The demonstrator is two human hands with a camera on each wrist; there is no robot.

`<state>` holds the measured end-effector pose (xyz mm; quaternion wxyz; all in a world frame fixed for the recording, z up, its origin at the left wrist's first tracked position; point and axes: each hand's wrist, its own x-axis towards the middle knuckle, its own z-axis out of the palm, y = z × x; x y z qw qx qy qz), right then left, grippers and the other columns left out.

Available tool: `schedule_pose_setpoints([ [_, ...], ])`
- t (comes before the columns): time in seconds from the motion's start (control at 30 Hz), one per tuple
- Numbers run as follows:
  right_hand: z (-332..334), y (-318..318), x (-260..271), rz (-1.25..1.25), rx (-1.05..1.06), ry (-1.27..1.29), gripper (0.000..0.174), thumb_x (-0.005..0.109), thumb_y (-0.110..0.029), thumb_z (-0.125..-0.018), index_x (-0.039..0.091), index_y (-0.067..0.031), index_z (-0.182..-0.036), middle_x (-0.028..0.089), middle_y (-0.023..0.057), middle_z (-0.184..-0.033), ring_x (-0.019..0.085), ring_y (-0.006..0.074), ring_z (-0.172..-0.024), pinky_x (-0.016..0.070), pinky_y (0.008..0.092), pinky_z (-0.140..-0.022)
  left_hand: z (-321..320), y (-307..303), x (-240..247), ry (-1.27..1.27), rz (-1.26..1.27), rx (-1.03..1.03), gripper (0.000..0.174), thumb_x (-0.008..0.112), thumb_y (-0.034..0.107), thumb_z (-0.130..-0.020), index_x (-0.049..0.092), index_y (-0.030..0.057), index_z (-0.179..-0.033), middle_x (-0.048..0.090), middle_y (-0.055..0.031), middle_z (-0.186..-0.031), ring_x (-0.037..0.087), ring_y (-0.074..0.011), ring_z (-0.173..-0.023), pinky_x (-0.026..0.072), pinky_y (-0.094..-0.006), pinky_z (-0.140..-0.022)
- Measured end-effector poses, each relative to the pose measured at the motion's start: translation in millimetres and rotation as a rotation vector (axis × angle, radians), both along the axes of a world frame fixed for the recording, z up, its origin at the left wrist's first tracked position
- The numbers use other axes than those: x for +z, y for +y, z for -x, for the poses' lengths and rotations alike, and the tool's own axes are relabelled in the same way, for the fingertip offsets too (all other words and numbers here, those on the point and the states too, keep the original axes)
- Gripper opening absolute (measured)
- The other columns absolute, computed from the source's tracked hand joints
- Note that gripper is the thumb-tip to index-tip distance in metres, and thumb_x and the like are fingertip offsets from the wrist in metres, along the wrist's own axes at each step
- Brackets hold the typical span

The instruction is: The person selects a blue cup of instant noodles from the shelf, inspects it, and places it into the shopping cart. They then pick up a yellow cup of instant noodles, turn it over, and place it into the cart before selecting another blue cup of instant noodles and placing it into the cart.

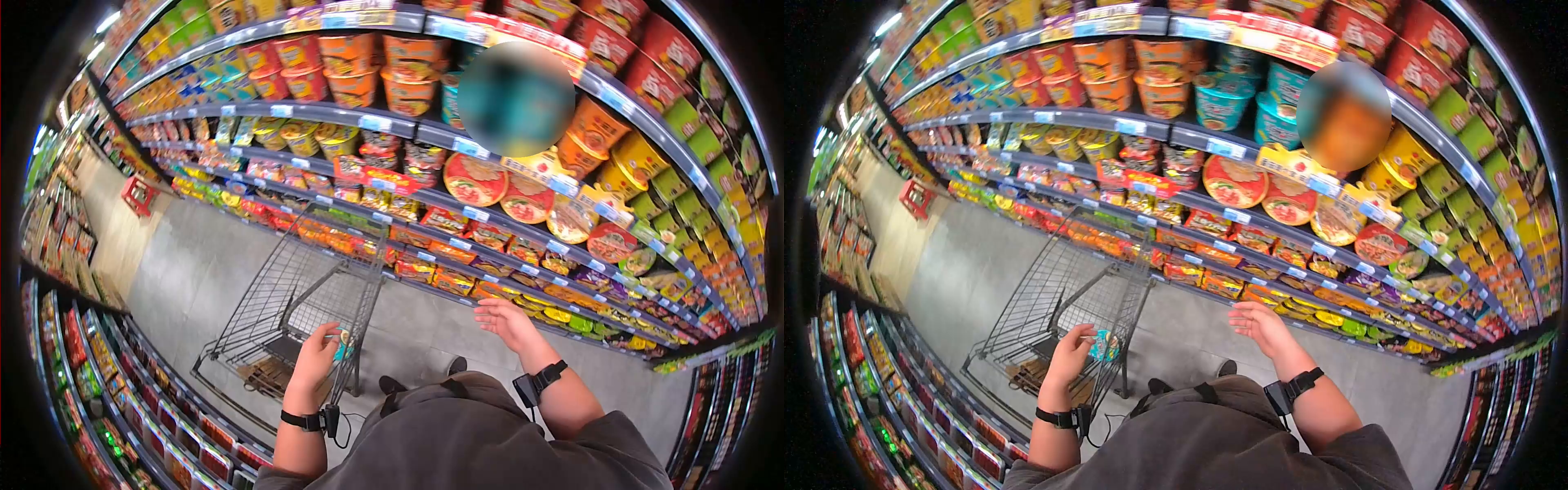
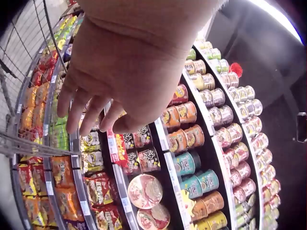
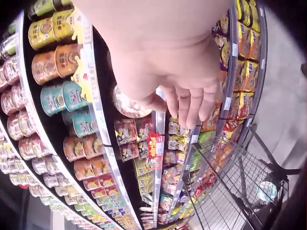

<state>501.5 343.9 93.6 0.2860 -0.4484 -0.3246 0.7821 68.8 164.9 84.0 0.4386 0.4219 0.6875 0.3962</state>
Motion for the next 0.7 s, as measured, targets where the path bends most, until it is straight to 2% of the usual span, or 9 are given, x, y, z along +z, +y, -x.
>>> schedule_pose_setpoints([
  [0.07,-28,-4,7,-0.022,-0.050,0.028,0.030,0.055,-0.014,-0.101,0.062,-0.0037,-0.129,0.069,0.0153,-0.124,0.068,0.0252,-0.110,0.0547,0.0384,-0.093,-20,20,9,0.030,-0.022,-0.032,0.035,0.060,0.007,-0.100,0.060,0.0025,-0.134,0.071,-0.0088,-0.120,0.066,-0.0152,-0.098,0.0530,-0.0300,-0.087],
  [0.23,-99,-8,16,-0.028,-0.139,0.048,0.031,0.055,-0.014,-0.101,0.063,-0.0040,-0.129,0.069,0.0149,-0.125,0.068,0.0253,-0.111,0.0540,0.0383,-0.094,-73,67,24,0.077,-0.042,-0.133,0.035,0.060,0.006,-0.100,0.059,0.0043,-0.135,0.071,-0.0078,-0.119,0.065,-0.0123,-0.096,0.0518,-0.0281,-0.086],
  [0.33,-141,-4,21,-0.056,-0.201,0.049,0.032,0.055,-0.014,-0.100,0.063,-0.0035,-0.129,0.070,0.0145,-0.124,0.068,0.0250,-0.110,0.0536,0.0374,-0.093,-107,94,37,0.006,-0.052,-0.150,0.036,0.059,0.009,-0.102,0.058,0.0021,-0.137,0.070,-0.0084,-0.120,0.065,-0.0151,-0.105,0.0507,-0.0293,-0.091],
  [0.43,-182,4,15,-0.050,-0.271,0.080,0.032,0.054,-0.014,-0.099,0.063,-0.0025,-0.128,0.070,0.0140,-0.123,0.068,0.0244,-0.108,0.0533,0.0369,-0.092,-138,118,49,0.079,-0.091,-0.225,0.039,0.058,0.004,-0.099,0.057,0.0019,-0.137,0.070,-0.0082,-0.123,0.063,-0.0119,-0.095,0.0510,-0.0275,-0.087],
  [0.7,-252,22,18,-0.028,-0.343,0.169,0.032,0.054,-0.011,-0.098,0.062,-0.0020,-0.128,0.070,0.0133,-0.121,0.068,0.0238,-0.105,0.0527,0.0376,-0.092,-212,168,58,0.111,-0.200,-0.252,0.040,0.058,0.006,-0.099,0.056,0.0018,-0.139,0.071,-0.0113,-0.122,0.065,-0.0178,-0.102,0.0514,-0.0322,-0.092],
])
